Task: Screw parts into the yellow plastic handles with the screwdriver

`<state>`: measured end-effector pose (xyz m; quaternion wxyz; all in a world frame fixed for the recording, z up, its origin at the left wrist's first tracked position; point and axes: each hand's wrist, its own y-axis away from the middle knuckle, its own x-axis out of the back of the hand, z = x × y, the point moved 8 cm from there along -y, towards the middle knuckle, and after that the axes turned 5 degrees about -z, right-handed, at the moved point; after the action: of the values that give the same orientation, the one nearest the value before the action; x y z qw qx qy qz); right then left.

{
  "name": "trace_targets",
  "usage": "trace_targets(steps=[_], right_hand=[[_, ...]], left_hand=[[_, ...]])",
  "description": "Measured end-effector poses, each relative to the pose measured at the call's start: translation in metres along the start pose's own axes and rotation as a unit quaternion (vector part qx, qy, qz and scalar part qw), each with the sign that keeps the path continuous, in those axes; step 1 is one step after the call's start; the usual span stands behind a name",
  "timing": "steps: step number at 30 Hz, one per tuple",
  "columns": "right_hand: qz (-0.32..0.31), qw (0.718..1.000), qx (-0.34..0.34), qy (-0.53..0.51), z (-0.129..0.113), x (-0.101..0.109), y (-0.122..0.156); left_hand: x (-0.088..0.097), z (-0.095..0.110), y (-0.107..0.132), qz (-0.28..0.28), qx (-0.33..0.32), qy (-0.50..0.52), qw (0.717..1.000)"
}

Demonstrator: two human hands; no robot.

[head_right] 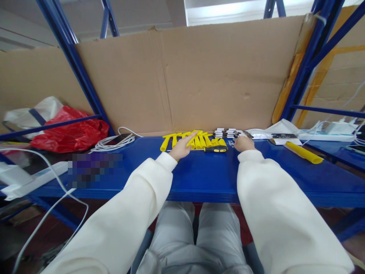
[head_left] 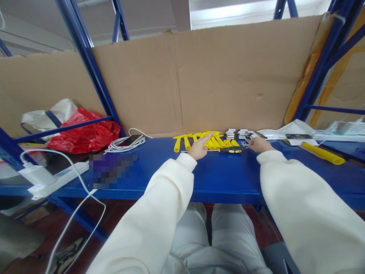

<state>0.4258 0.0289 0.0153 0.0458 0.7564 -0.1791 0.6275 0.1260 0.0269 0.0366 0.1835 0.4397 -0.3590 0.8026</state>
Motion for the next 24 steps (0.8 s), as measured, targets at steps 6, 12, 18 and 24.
trace_targets(steps=[6, 12, 18, 24], right_hand=[[0.001, 0.999, 0.017, 0.034, -0.008, 0.001, 0.004], [-0.020, 0.999, 0.018, 0.030, -0.011, 0.001, 0.007], [-0.025, 0.999, 0.027, 0.031, -0.010, -0.003, 0.003], [-0.016, 0.998, 0.047, 0.045, -0.011, -0.004, 0.001]], left_hand=[[-0.001, -0.001, 0.000, 0.003, -0.016, 0.009, 1.000], [-0.001, -0.001, 0.000, 0.001, 0.002, 0.027, 1.000], [-0.003, -0.004, -0.001, 0.004, -0.011, 0.033, 0.999], [-0.005, -0.005, -0.002, 0.003, -0.022, 0.039, 0.999]])
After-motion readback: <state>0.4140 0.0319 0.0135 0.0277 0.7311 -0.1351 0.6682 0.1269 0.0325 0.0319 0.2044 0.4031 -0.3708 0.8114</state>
